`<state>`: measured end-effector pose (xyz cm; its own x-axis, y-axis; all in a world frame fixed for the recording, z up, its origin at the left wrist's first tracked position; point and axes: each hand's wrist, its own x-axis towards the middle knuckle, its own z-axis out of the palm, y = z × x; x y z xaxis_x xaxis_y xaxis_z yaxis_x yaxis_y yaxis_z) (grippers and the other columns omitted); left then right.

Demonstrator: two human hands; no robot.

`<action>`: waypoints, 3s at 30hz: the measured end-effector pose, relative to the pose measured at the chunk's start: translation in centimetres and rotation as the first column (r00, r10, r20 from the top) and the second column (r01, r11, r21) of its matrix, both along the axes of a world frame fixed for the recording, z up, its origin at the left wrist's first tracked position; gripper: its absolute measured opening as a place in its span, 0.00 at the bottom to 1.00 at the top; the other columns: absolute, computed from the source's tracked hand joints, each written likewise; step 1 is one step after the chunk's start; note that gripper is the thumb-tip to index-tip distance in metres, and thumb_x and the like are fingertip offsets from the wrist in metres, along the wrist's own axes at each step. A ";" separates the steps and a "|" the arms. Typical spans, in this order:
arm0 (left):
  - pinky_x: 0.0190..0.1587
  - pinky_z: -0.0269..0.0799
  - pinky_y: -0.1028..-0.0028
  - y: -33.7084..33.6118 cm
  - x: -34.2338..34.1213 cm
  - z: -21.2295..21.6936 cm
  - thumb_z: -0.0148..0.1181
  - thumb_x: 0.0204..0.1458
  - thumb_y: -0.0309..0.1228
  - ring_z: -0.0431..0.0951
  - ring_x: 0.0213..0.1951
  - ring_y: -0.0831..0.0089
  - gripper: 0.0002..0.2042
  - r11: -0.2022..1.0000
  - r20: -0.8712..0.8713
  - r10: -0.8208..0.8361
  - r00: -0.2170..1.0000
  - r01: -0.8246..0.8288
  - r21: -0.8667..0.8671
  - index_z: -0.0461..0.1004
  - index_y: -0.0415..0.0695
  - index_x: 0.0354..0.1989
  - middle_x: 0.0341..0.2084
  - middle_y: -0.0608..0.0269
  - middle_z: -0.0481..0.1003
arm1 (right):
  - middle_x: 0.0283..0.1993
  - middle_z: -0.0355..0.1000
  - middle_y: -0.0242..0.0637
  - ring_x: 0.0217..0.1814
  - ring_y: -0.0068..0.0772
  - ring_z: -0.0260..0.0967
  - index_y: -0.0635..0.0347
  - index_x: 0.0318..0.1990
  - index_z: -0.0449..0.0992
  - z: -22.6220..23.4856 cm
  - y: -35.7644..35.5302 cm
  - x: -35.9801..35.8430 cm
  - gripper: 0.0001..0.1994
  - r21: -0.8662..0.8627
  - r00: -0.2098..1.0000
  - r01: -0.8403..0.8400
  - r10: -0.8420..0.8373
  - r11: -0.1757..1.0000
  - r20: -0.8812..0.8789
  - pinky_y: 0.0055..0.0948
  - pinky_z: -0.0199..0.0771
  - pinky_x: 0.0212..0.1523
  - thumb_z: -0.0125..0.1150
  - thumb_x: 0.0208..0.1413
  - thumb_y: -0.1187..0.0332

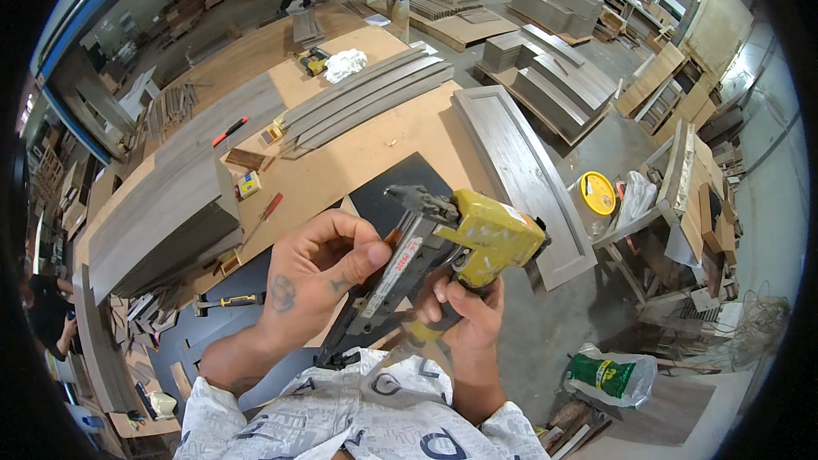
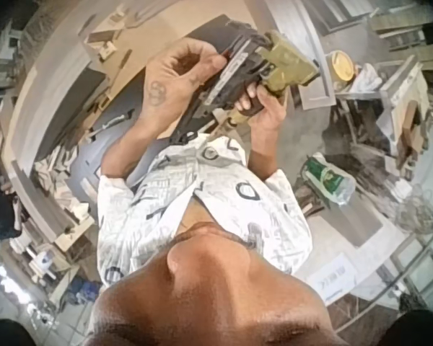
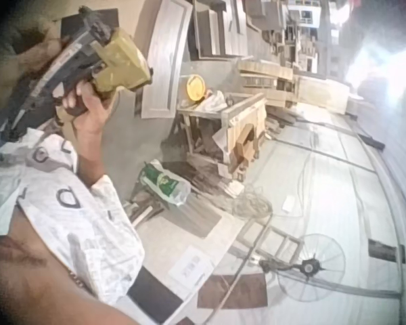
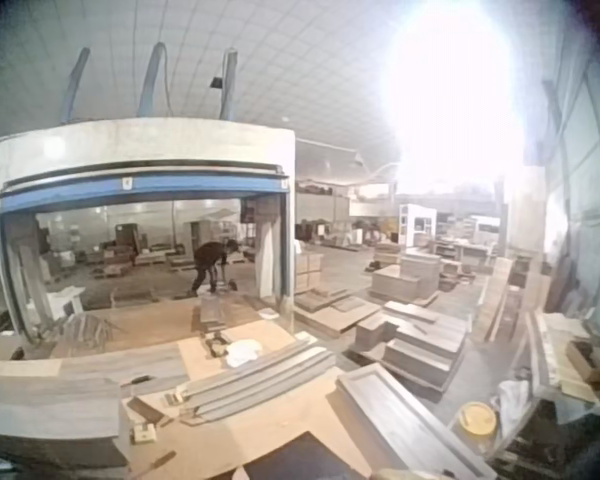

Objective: The person assembles a wooden frame panel by aligning wooden boards on a workbench, fastening the pieces together using a pneumatic nail gun, and tapping the joints with a hammer.

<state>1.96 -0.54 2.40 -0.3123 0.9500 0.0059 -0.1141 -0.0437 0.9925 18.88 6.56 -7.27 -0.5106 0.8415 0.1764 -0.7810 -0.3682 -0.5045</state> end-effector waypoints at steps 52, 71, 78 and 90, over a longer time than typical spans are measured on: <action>0.58 0.63 0.56 -15.1 -2.9 -36.9 0.65 0.54 0.39 0.65 0.57 0.48 0.30 0.744 -0.885 -0.257 0.387 -0.506 -0.437 0.66 0.34 0.61 0.54 0.46 0.66 | 0.51 0.66 0.58 0.52 0.60 0.66 0.65 0.56 0.68 -22.1 13.5 -9.2 0.25 0.731 0.106 -0.574 -0.852 0.368 0.513 0.54 0.70 0.50 0.63 0.55 0.59; 0.59 0.62 0.47 0.7 -17.5 -39.6 0.61 0.56 0.45 0.70 0.55 0.40 0.24 0.719 -0.973 0.217 0.081 -0.687 0.104 0.76 0.35 0.51 0.48 0.39 0.75 | 0.46 0.71 0.46 0.50 0.50 0.68 0.64 0.48 0.74 -24.3 11.4 -17.7 0.19 0.859 0.339 -0.431 -0.833 0.277 0.438 0.46 0.70 0.48 0.63 0.46 0.73; 0.41 0.72 0.74 -0.1 -6.5 -35.8 0.58 0.63 0.32 0.76 0.38 0.72 0.17 0.737 -0.548 0.512 0.662 -0.666 -0.116 0.69 0.35 0.55 0.37 0.56 0.76 | 0.51 0.71 0.48 0.56 0.54 0.67 0.65 0.52 0.74 -19.3 10.7 -0.6 0.22 0.759 0.024 0.234 -0.784 0.608 0.621 0.50 0.64 0.54 0.69 0.47 0.69; 0.38 0.79 0.74 19.6 11.4 -33.7 0.55 0.65 0.32 0.82 0.35 0.70 0.14 0.918 0.113 -0.165 0.980 0.195 -0.346 0.71 0.36 0.53 0.36 0.55 0.79 | 0.55 0.70 0.64 0.61 0.61 0.67 0.77 0.55 0.69 -25.1 17.5 24.3 0.36 0.459 -0.476 0.531 -0.198 0.712 0.857 0.45 0.66 0.62 0.72 0.47 0.53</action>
<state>13.32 19.06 -31.35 -0.1212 0.9257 -0.3583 -0.1666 0.3369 0.9267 43.18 24.04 -32.39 0.5662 0.8191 -0.0924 0.5298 -0.4475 -0.7204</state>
